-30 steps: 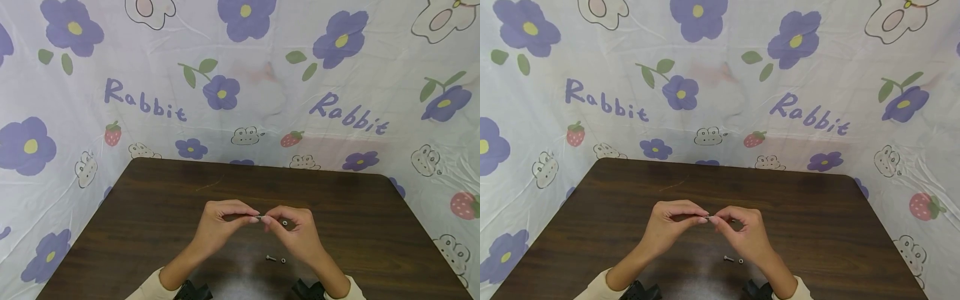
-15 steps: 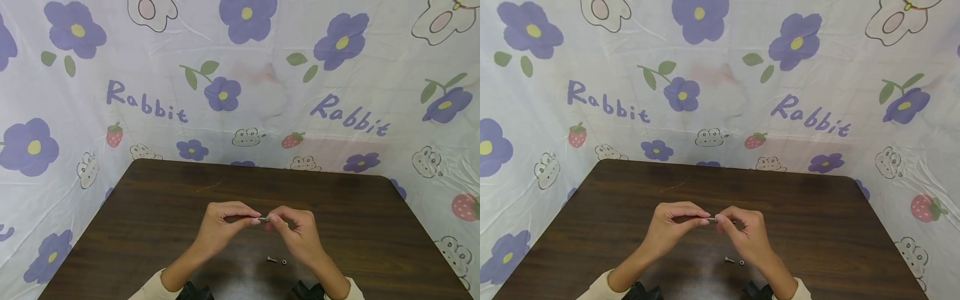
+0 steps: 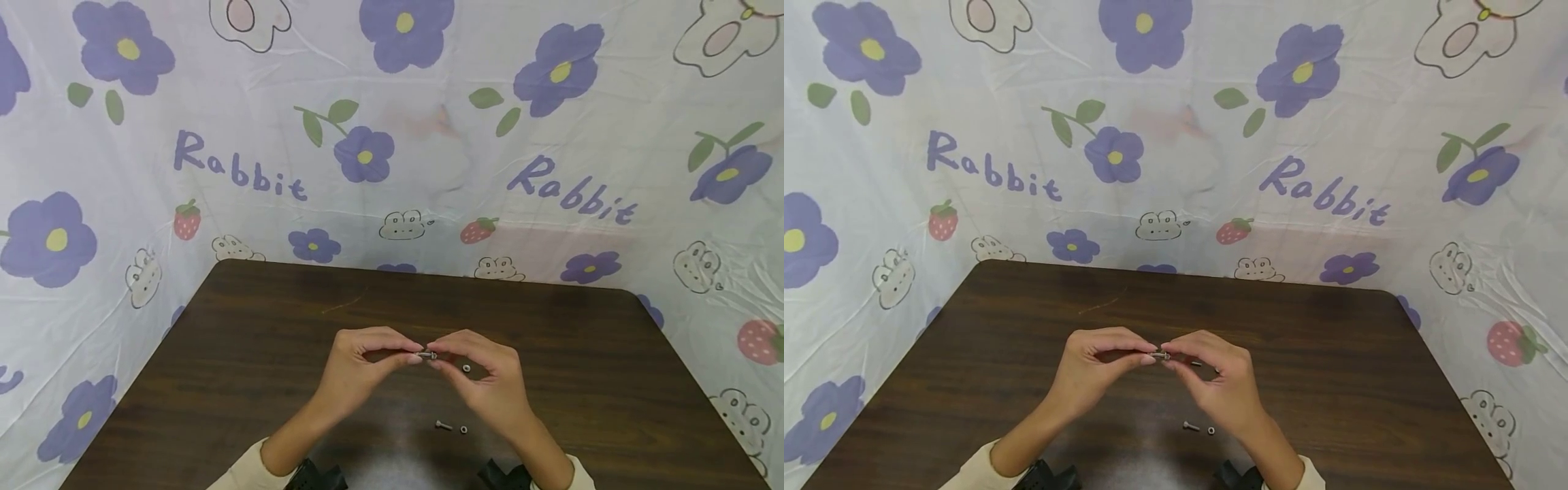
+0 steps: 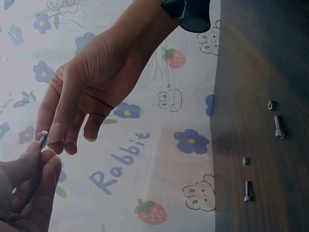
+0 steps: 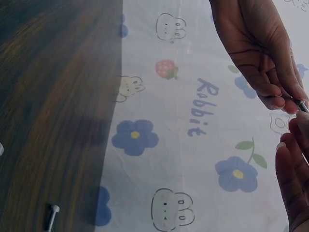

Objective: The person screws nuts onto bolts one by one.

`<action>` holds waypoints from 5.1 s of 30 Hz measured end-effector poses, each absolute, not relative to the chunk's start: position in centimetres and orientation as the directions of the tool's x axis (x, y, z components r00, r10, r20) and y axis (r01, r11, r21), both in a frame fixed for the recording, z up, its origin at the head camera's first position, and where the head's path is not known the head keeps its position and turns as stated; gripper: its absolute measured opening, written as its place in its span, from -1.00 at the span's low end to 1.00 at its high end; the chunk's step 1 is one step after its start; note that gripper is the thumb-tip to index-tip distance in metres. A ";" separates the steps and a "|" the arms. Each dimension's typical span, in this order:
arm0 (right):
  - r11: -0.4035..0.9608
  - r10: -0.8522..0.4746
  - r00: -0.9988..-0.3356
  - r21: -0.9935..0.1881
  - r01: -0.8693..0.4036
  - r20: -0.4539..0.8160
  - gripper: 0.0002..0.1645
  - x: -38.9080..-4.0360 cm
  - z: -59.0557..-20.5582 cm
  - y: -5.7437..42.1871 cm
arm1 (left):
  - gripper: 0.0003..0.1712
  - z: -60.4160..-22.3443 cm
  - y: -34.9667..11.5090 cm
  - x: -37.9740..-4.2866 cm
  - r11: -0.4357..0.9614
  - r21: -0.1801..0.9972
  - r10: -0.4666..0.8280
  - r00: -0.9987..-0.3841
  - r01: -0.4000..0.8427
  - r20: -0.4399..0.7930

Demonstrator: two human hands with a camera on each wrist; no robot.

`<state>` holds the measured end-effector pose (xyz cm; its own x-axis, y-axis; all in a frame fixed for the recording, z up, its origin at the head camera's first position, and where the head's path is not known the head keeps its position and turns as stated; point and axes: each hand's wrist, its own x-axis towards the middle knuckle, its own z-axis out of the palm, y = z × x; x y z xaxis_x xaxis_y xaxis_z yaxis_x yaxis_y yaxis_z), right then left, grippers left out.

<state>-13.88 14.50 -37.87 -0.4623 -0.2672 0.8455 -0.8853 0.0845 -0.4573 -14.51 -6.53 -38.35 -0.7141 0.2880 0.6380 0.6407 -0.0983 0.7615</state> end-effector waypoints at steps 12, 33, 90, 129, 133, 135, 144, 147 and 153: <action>0.115 -0.253 -0.499 -0.486 -0.866 0.829 -0.84 -14.1 -38.9 14.6 | -0.87 -38.3 -6.4 -14.3 -0.127 0.761 0.293 -0.709 0.636 0.642; 0.208 -0.154 -0.600 -0.567 -0.797 0.785 -0.63 -14.2 -39.3 14.9 | -0.89 -38.7 -6.0 -14.3 -0.128 0.747 0.288 -0.697 0.652 0.657; 0.028 -0.273 -0.512 -0.525 -0.850 0.814 -0.72 -13.8 -39.2 14.6 | -0.89 -38.7 -6.4 -14.4 -0.084 0.791 0.269 -0.750 0.606 0.604; 0.190 -0.264 -0.638 -0.609 -0.770 0.724 -0.53 -13.7 -38.9 14.9 | -0.89 -38.5 -6.3 -14.3 -0.092 0.780 0.264 -0.741 0.618 0.618; 0.164 -0.262 -0.549 -0.524 -0.836 0.793 -0.45 -13.9 -39.0 14.8 | -0.89 -38.5 -6.4 -14.3 -0.093 0.784 0.266 -0.743 0.614 0.614; 0.151 -0.256 -0.527 -0.505 -0.850 0.811 -0.47 -14.0 -39.0 14.7 | -0.88 -38.5 -6.4 -14.2 -0.099 0.785 0.267 -0.743 0.612 0.613; 0.139 -0.243 -0.515 -0.496 -0.857 0.822 -0.53 -13.9 -38.8 14.5 | -0.86 -38.6 -6.3 -14.2 -0.105 0.787 0.260 -0.747 0.608 0.612; 0.141 -0.242 -0.517 -0.497 -0.856 0.821 -0.56 -14.0 -38.8 14.6 | -0.86 -38.7 -6.3 -14.3 -0.113 0.779 0.257 -0.740 0.616 0.622; 0.140 -0.251 -0.528 -0.509 -0.849 0.811 -0.65 -13.9 -38.6 14.5 | -0.87 -38.7 -6.3 -14.3 -0.136 0.767 0.254 -0.726 0.627 0.639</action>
